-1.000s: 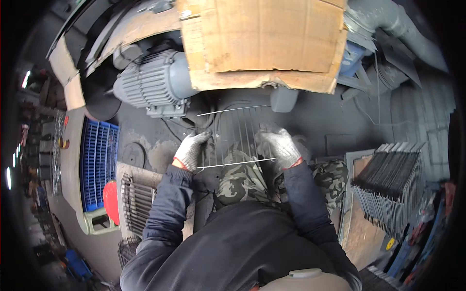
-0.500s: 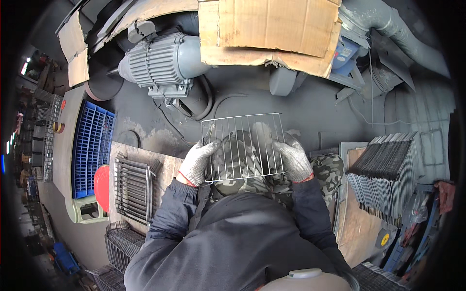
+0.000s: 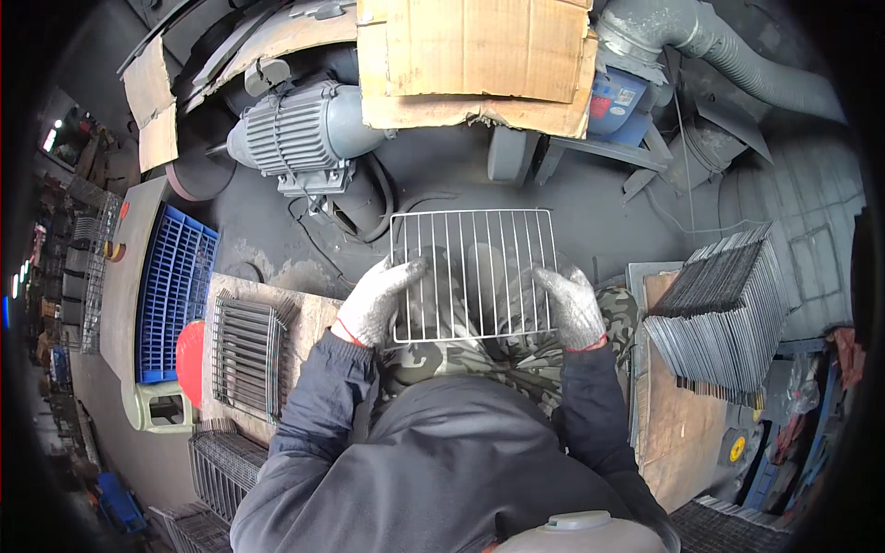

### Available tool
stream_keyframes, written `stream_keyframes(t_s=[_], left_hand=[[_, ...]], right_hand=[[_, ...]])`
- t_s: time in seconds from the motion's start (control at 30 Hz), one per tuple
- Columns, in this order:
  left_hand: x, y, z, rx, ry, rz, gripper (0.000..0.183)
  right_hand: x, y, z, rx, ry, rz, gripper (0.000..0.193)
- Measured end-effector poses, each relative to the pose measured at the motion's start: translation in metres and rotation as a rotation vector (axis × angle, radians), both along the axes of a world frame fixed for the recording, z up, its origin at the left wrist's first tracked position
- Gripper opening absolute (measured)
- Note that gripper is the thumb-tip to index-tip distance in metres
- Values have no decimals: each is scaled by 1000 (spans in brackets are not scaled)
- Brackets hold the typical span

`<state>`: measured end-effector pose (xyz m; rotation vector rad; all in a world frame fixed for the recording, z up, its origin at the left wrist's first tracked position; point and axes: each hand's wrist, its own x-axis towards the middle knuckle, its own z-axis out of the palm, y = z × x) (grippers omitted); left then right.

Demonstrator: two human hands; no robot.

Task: Picking up metal grates from a bin, inspecting them, and stacking them onto a pile.

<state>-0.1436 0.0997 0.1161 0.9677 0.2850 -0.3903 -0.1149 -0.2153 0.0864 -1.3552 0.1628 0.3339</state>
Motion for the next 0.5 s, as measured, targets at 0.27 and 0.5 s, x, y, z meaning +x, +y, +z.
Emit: stream_keyframes(t_s=[0.27, 0.5], left_hand=[[78, -7, -63, -245, 184, -196, 23], [169, -21, -76, 71, 186, -153, 27]], right_hand=[[71, -40, -18, -93, 233, 149, 27], [156, -44, -48, -53, 268, 117, 15]])
